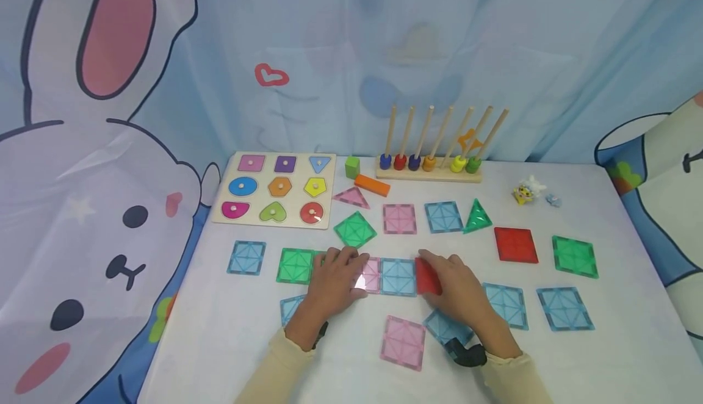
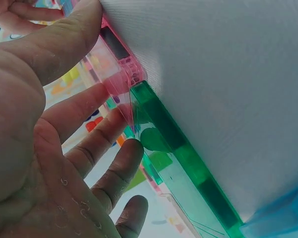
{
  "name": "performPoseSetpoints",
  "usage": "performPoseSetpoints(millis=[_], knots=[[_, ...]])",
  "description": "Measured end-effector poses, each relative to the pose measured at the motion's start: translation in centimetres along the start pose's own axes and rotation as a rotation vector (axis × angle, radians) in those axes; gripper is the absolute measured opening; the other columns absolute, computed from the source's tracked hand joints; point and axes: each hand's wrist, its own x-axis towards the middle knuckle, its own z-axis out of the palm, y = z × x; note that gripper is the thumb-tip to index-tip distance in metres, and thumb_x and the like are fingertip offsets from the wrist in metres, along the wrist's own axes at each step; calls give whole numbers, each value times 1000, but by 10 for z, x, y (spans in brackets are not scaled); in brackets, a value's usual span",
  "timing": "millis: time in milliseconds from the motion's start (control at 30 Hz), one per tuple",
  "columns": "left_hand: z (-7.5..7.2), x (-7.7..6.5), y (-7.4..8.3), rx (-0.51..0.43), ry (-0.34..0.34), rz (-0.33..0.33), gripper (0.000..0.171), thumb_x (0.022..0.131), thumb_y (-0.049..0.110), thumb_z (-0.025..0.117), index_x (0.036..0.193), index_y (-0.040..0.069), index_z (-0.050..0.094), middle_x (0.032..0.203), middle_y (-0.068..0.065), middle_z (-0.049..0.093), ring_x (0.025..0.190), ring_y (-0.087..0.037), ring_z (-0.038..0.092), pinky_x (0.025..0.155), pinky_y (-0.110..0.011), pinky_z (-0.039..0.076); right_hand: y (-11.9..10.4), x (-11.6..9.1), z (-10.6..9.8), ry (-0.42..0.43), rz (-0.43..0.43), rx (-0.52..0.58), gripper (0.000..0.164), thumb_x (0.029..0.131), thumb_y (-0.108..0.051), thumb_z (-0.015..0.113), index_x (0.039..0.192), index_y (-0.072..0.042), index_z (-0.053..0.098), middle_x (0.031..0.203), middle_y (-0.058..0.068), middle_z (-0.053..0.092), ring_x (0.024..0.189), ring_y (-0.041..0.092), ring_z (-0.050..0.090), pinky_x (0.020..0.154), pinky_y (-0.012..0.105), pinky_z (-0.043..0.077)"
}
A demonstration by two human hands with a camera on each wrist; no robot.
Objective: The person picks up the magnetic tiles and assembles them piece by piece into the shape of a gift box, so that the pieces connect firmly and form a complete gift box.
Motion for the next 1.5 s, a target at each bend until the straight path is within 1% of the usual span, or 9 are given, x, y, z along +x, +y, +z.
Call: performPoseSetpoints(millis=[433,567,733,800,900,1133,1233,1400,1500], knots=[[2,-3,-6,-34,44,19,76,74,51,74,141,31,43,130,5,44,116,-22,39,90,-46,32,-3,-5,-1,7,3,5,96,61,-27,89,143,-23,39,123,4,58,105,24,49,75,44,54],[-6,-14,-26,-112,77,-20,80,74,52,74,143,30,39,138,4,43,122,-23,37,94,-49,32,0,-13,-1,29,11,45,98,62,-28,88,144,-23,36,132,4,52,110,25,46,73,44,54],[-28,-38,-69,-123,73,-171,83,70,42,81,142,27,41,145,3,39,132,-25,31,98,-54,28,0,-26,-5,52,-2,38,94,64,-31,87,143,-25,37,134,1,50,109,22,43,73,41,54],[-33,-45,-84,-98,44,-200,85,69,38,82,142,26,41,146,2,38,134,-26,29,99,-55,26,-7,-26,-5,50,-38,15,89,66,-32,86,142,-25,40,135,0,50,113,24,43,79,44,51],[-35,-49,-97,-76,8,-184,83,70,35,82,142,26,42,146,1,40,135,-26,30,99,-55,26,-27,-18,0,36,-139,-54,80,70,-35,82,140,-25,45,138,-1,48,121,26,41,91,48,45],[-30,-48,-107,-73,26,-146,77,71,38,82,138,24,47,138,1,48,130,-22,37,101,-54,27,-101,17,32,14,-482,-185,75,76,-39,77,141,-23,44,147,2,40,130,29,38,98,48,40],[-29,-47,-110,-70,26,-144,76,70,39,82,137,23,49,136,1,49,129,-21,40,103,-55,27,-122,25,51,-13,-579,-272,76,80,-45,71,144,-18,40,151,5,34,137,32,31,103,53,34],[-25,-46,-112,-95,13,-119,76,68,40,83,135,21,50,134,0,49,126,-20,43,106,-53,25,-132,26,69,-50,-569,-399,76,83,-54,63,144,-15,40,151,5,34,139,27,31,108,55,24],[-23,-45,-114,-60,33,-99,78,67,43,83,134,19,50,131,-2,48,122,-21,44,106,-52,25,-132,26,71,-49,-550,-405,75,84,-53,63,145,-17,39,152,3,33,139,25,30,109,55,22]])
